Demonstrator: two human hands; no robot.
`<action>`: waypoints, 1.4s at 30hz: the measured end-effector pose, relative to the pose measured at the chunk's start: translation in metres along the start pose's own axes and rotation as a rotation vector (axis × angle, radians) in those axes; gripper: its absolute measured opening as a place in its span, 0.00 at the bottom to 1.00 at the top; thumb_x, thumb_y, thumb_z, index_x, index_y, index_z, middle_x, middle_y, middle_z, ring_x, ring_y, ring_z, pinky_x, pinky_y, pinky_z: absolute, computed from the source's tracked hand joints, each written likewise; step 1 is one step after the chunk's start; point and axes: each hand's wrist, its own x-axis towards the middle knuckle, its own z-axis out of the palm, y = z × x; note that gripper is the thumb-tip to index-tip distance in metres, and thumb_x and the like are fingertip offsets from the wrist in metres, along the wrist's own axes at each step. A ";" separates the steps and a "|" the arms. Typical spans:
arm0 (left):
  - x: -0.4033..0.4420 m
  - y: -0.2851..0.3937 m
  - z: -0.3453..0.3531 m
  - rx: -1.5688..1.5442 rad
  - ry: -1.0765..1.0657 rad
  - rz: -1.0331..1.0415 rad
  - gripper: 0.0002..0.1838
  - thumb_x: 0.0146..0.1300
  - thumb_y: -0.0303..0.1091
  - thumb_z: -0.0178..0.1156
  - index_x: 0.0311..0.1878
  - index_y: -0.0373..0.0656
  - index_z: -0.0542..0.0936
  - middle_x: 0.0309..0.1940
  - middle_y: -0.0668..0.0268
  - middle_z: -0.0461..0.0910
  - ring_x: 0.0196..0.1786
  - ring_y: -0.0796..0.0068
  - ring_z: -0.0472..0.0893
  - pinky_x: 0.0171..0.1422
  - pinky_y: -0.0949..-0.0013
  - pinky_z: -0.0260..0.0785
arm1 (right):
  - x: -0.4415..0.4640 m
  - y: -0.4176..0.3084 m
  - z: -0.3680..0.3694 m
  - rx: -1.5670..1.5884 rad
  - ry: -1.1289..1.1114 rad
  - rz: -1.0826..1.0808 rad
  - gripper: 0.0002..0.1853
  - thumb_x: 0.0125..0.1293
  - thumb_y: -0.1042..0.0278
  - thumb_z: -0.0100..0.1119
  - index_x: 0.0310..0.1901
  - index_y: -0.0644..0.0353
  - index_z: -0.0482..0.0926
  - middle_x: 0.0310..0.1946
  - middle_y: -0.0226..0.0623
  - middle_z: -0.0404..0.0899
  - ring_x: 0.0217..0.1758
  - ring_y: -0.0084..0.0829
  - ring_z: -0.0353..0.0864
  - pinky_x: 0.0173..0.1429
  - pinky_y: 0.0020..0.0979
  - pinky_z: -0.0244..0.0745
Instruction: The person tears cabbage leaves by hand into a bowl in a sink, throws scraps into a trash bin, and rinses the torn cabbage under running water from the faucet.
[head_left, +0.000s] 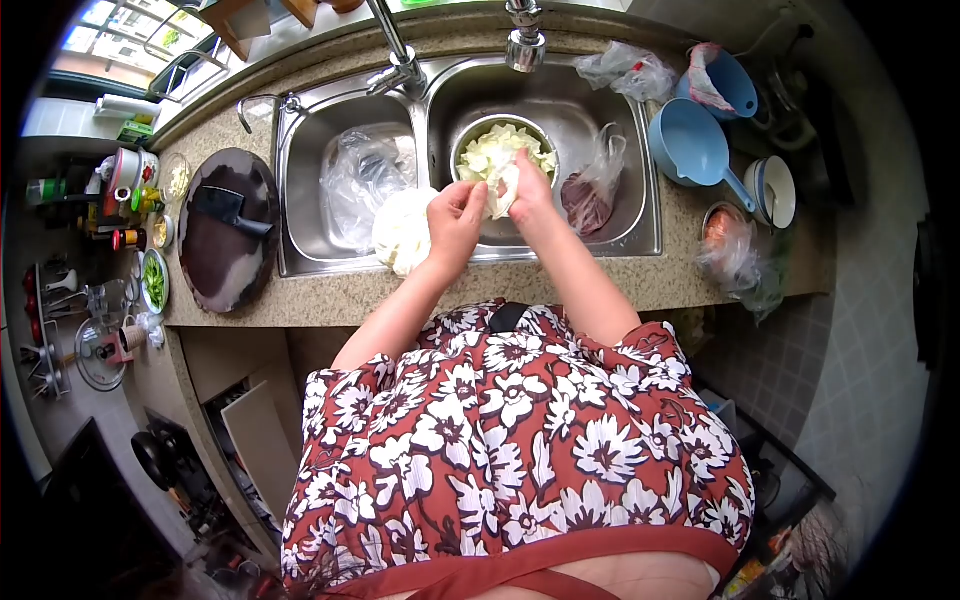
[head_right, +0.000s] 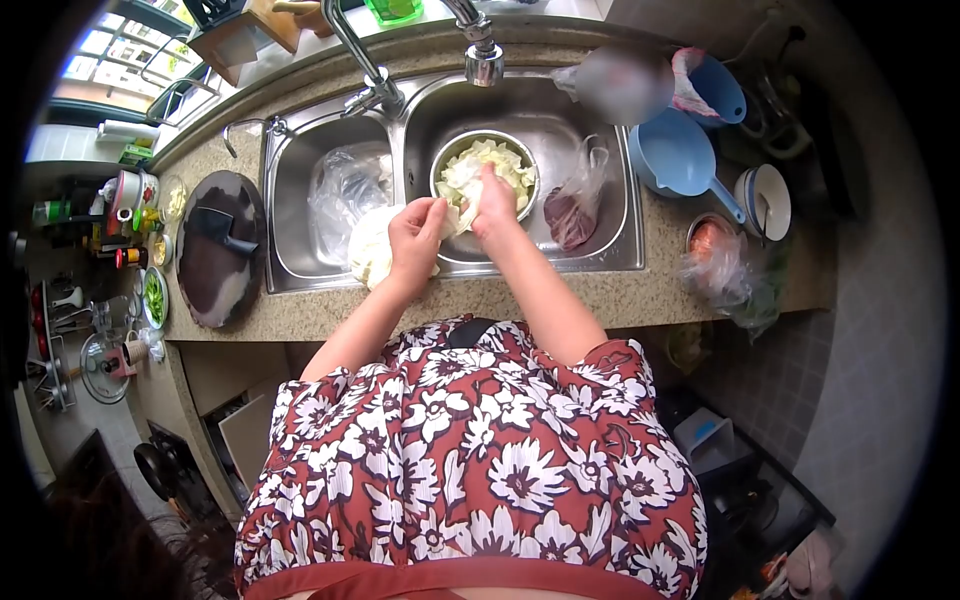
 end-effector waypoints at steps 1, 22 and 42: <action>-0.002 0.003 -0.001 0.040 0.050 0.094 0.11 0.65 0.32 0.58 0.30 0.34 0.80 0.23 0.75 0.75 0.26 0.88 0.69 0.29 0.78 0.60 | 0.015 -0.009 -0.008 0.007 0.120 0.006 0.25 0.72 0.47 0.40 0.54 0.64 0.70 0.47 0.43 0.78 0.49 0.40 0.79 0.52 0.44 0.77; 0.012 0.017 -0.028 -0.191 -0.250 -0.305 0.17 0.59 0.31 0.63 0.50 0.36 0.76 0.40 0.60 0.82 0.32 0.82 0.79 0.37 0.78 0.71 | 0.013 -0.030 -0.038 0.578 -1.239 0.657 0.32 0.68 0.41 0.42 0.61 0.62 0.65 0.59 0.46 0.71 0.61 0.43 0.72 0.59 0.45 0.73; 0.051 0.054 -0.036 0.371 -0.698 -0.404 0.10 0.51 0.35 0.69 0.33 0.40 0.82 0.22 0.73 0.77 0.24 0.86 0.73 0.26 0.80 0.62 | -0.031 -0.062 -0.013 -0.675 -0.566 0.131 0.24 0.63 0.55 0.62 0.55 0.59 0.72 0.47 0.36 0.78 0.48 0.27 0.80 0.51 0.31 0.77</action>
